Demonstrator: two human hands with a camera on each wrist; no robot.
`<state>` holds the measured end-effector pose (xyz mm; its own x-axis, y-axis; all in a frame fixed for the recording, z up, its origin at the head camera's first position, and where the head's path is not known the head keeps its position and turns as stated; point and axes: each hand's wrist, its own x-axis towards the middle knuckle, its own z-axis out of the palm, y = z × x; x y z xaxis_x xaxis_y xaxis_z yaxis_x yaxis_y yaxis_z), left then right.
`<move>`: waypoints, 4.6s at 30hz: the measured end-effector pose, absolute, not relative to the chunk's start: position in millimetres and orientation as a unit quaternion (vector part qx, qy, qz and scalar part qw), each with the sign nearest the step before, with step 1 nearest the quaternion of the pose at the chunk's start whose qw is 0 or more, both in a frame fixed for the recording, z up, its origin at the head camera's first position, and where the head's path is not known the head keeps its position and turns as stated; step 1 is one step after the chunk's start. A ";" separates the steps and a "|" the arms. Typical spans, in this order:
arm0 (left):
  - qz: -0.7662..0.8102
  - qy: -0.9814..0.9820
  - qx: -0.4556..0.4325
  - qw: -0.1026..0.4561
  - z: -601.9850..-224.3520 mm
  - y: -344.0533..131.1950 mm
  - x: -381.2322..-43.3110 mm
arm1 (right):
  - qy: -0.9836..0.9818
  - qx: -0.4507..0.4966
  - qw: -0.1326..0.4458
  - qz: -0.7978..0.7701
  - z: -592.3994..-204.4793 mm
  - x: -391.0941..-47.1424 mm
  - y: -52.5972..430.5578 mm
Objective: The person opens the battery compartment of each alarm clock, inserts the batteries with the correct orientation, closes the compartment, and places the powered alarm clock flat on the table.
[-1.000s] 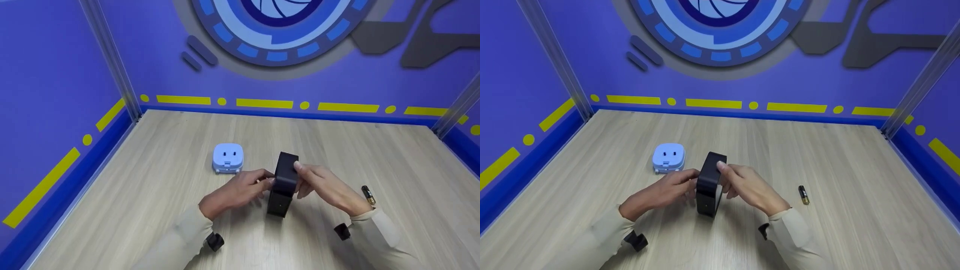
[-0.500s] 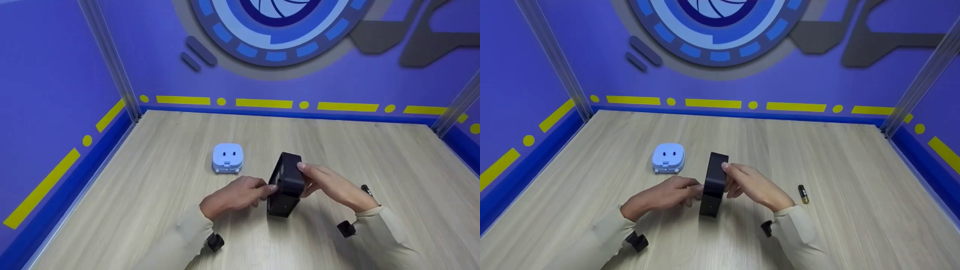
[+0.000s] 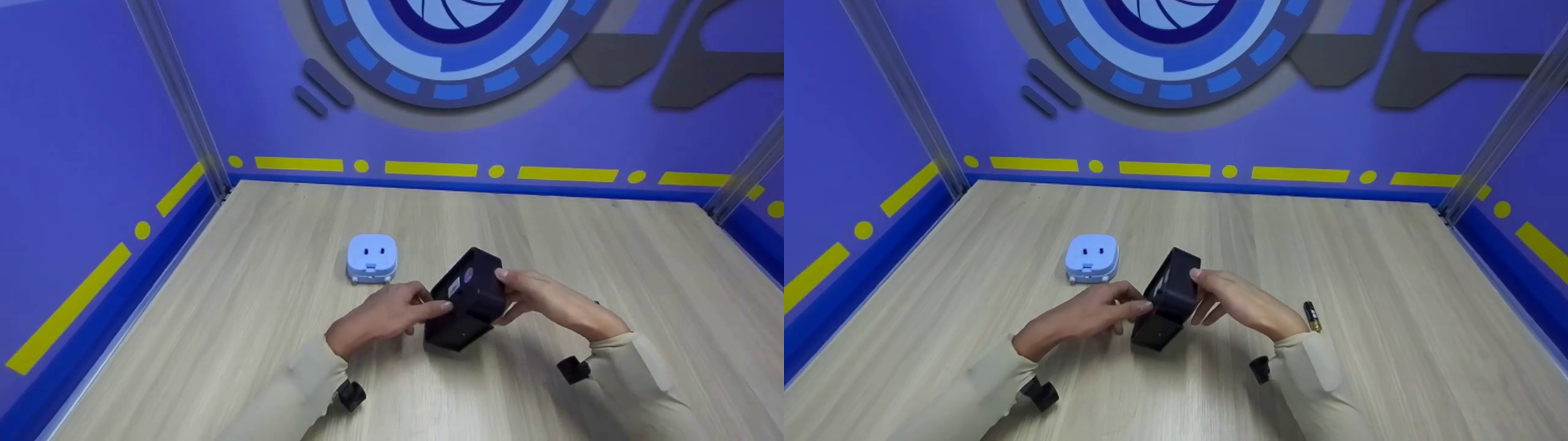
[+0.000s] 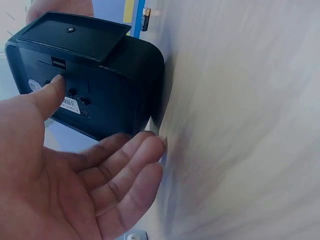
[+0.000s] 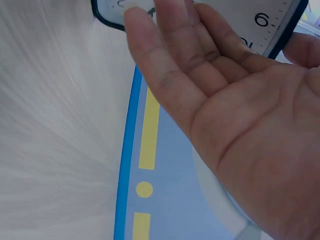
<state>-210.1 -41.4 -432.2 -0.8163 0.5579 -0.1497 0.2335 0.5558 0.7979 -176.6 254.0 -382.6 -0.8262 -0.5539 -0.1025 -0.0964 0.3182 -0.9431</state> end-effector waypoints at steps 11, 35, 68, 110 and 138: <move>0.440 0.854 0.207 0.184 -432.2 -42.3 -211.1 | 0.832 -0.158 0.189 -0.497 -379.1 -175.1 257.7; 0.393 0.876 0.181 0.213 -430.8 -42.1 -210.1 | 0.949 -0.160 -0.049 -0.268 -366.9 -166.6 240.6; 0.386 0.877 0.192 0.214 -432.0 -42.0 -209.7 | 0.968 -0.140 -0.049 -0.203 -359.8 -155.3 231.9; 0.417 0.866 0.182 0.206 -439.2 -37.5 -208.0 | 0.984 -0.095 0.028 -0.146 -365.5 -153.7 231.2; 0.416 0.868 0.187 0.195 -438.2 -36.1 -206.4 | 0.981 -0.151 -0.001 -0.117 -382.5 -159.5 235.0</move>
<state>-206.4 -36.1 -438.2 -0.8534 0.4878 -0.1836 0.1628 0.5841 0.7952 -159.5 235.0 -382.5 -0.9542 -0.2969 0.0371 -0.2973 0.9266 -0.2304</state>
